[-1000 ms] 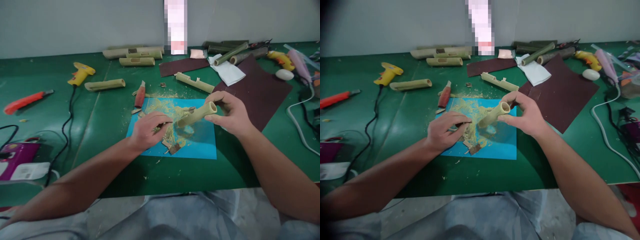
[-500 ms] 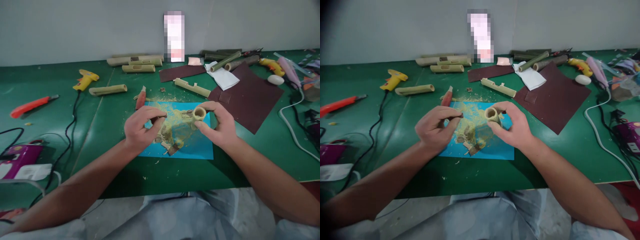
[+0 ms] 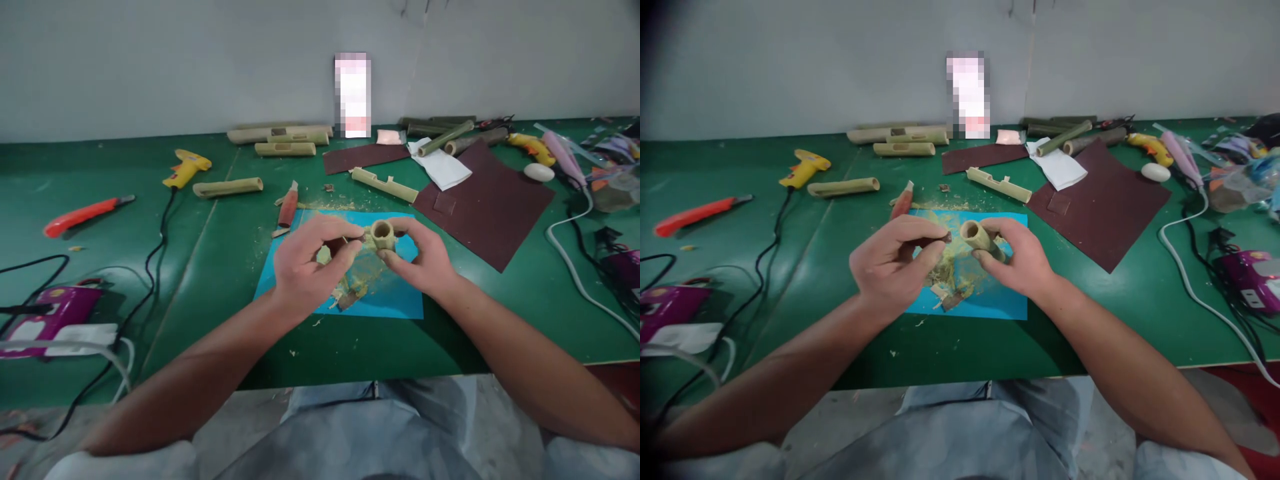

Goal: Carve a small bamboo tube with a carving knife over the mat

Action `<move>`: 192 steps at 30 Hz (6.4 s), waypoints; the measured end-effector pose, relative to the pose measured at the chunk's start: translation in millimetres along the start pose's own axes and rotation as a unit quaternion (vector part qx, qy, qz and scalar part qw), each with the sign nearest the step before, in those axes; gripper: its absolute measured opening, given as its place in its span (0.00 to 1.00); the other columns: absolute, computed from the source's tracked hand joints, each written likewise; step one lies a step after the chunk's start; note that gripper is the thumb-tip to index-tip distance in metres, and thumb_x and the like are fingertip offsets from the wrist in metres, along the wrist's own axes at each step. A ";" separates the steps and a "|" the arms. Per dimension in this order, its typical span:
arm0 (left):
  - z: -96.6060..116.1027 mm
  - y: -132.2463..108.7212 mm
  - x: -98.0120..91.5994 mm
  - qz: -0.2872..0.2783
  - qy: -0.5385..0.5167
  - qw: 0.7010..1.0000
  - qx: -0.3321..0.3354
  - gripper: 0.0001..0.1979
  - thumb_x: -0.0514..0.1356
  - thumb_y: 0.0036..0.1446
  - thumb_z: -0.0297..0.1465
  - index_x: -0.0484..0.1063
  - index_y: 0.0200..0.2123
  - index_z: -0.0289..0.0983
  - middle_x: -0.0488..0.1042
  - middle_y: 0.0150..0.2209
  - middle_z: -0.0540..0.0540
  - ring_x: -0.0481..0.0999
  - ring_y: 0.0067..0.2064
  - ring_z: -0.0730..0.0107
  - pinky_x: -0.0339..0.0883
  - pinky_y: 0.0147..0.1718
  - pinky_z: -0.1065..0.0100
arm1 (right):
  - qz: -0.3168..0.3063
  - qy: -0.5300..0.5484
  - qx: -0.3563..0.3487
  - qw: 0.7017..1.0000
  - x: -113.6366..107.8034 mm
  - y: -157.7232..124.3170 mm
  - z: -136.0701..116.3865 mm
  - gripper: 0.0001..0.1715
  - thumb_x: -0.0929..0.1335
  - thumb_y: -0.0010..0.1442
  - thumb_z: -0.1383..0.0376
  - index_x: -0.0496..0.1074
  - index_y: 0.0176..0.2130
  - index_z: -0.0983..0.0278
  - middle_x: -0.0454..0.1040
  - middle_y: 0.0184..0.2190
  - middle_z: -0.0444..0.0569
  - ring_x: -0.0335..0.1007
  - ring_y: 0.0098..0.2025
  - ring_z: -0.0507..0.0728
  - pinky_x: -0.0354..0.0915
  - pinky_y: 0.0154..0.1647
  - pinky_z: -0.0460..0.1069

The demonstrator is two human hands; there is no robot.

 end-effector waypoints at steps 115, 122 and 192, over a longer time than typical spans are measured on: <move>-61.3 -6.4 -0.7 -0.319 -0.141 0.902 -0.255 0.05 0.64 0.61 0.34 0.79 0.32 0.43 0.79 0.29 0.50 0.76 0.29 0.68 0.70 0.29 0.65 | -0.254 -0.159 -0.033 0.953 14.4 0.4 13.8 0.12 0.71 0.65 0.54 0.77 0.44 0.58 0.82 0.44 0.50 0.75 0.47 0.63 0.64 0.43 0.56; -60.3 -6.0 0.7 -0.349 -0.157 0.885 -0.267 0.05 0.67 0.58 0.33 0.79 0.30 0.42 0.78 0.27 0.50 0.74 0.27 0.70 0.66 0.26 0.69 | -0.260 -0.159 -0.039 0.952 13.5 0.3 12.9 0.11 0.70 0.65 0.53 0.78 0.42 0.57 0.81 0.42 0.49 0.74 0.44 0.62 0.63 0.41 0.55; -58.0 -16.4 -1.9 -0.287 -0.002 0.956 -0.067 0.06 0.62 0.68 0.33 0.80 0.42 0.43 0.83 0.37 0.48 0.82 0.38 0.67 0.74 0.39 0.67 | -0.173 -0.192 -0.013 0.966 16.3 -1.5 13.0 0.09 0.72 0.64 0.57 0.76 0.39 0.59 0.81 0.41 0.52 0.75 0.45 0.64 0.66 0.42 0.56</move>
Point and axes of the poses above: each hand's wrist, its own y-axis towards the middle knuckle, its own x-axis out of the palm, z = x × y, the point moved 1 cm from there along y, towards the middle knuckle
